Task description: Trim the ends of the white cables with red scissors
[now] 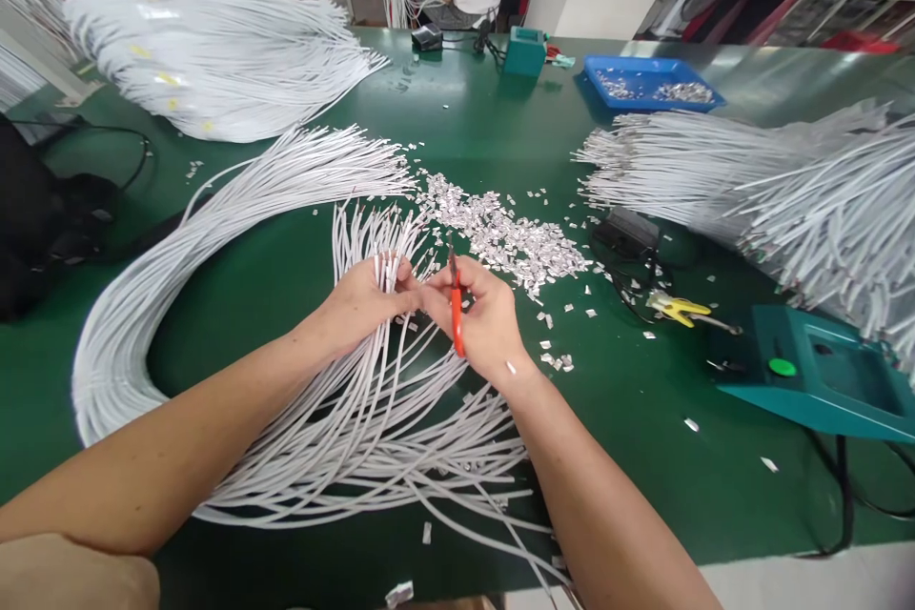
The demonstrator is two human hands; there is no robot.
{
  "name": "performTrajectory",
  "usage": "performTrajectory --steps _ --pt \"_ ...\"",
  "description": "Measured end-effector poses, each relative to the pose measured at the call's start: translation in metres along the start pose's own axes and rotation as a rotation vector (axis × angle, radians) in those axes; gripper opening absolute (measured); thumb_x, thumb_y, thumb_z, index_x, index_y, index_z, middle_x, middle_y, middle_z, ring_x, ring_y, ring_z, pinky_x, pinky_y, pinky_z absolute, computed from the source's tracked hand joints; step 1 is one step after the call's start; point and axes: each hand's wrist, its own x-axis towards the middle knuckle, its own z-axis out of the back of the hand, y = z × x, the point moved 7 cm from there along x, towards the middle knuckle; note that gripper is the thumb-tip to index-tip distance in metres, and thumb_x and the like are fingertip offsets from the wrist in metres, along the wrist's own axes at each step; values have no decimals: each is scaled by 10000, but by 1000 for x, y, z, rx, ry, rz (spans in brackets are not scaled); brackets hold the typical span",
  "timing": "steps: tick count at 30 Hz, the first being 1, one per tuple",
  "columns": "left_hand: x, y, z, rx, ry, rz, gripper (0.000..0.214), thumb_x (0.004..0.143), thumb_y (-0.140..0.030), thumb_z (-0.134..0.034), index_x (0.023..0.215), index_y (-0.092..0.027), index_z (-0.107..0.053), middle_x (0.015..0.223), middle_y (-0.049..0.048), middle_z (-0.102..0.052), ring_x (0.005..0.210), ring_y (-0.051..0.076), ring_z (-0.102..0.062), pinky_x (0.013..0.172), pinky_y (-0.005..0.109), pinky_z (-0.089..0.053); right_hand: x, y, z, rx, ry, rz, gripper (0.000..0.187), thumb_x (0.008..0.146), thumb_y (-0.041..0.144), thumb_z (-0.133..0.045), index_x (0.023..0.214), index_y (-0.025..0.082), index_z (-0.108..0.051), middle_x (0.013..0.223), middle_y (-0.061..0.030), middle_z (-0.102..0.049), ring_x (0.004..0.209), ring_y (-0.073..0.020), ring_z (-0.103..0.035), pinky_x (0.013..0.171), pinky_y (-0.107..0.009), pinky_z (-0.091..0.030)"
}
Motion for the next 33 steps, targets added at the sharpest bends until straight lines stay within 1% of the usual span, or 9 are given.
performTrajectory --steps 2,6,10,12,16,20,24,29,33 --pt "0 -1 2 43 -29 -10 336 668 -283 -795 713 -191 -475 624 -82 -506 602 94 -503 634 261 -386 -1 1 0 95 -17 15 272 730 374 -723 581 195 -582 636 36 -516 637 -114 -455 688 -295 -398" --pt "1 0 1 67 -19 4 346 652 -314 -806 716 -190 -490 690 -44 -589 656 127 -565 678 295 -430 1 -18 14 202 -199 -172 332 780 465 -672 600 196 -597 661 11 -570 637 -121 -459 682 -300 -400" --pt "2 -1 0 87 36 -3 333 658 -308 -810 739 -196 -508 676 -56 -580 651 124 -554 687 295 -431 4 -21 3 195 -6 -239 232 691 409 -749 692 187 -680 746 -4 -644 685 -132 -526 716 -302 -430" --pt "1 -2 -2 111 128 12 278 691 -325 -793 778 -193 -564 730 -40 -613 707 136 -579 727 302 -442 3 -21 3 178 8 -268 215 658 376 -767 675 179 -681 687 16 -619 658 -123 -519 688 -289 -419" --pt "-3 -5 -2 186 278 48 281 812 -423 -683 1003 -217 -692 909 16 -686 885 179 -624 863 348 -456 2 -21 23 73 -204 -321 251 666 385 -756 599 173 -639 532 62 -483 543 -91 -391 605 -274 -359" --pt "-6 -6 -1 183 263 109 320 802 -415 -702 1059 -225 -715 848 13 -693 831 178 -639 848 357 -491 4 -12 36 133 -352 -171 236 702 412 -733 672 185 -675 665 20 -603 660 -129 -503 691 -288 -410" --pt "-8 -5 -10 107 263 148 300 740 -350 -774 1004 -219 -718 809 2 -702 792 176 -673 821 355 -528 6 -8 37 241 -316 -114 264 705 422 -738 609 194 -648 749 -9 -658 781 -156 -568 767 -295 -431" --pt "-10 -8 -17 109 266 133 222 759 -344 -752 911 -189 -708 839 38 -741 810 197 -701 808 360 -542 7 -10 31 259 -199 -201 216 628 377 -804 653 190 -699 646 29 -601 618 -104 -478 655 -275 -400" --pt "-7 -10 -11 -138 171 124 206 783 -337 -729 871 -189 -616 944 47 -740 915 198 -701 858 370 -539 5 -17 24 289 -203 -269 189 638 345 -795 629 185 -695 538 51 -536 535 -84 -433 590 -265 -375"
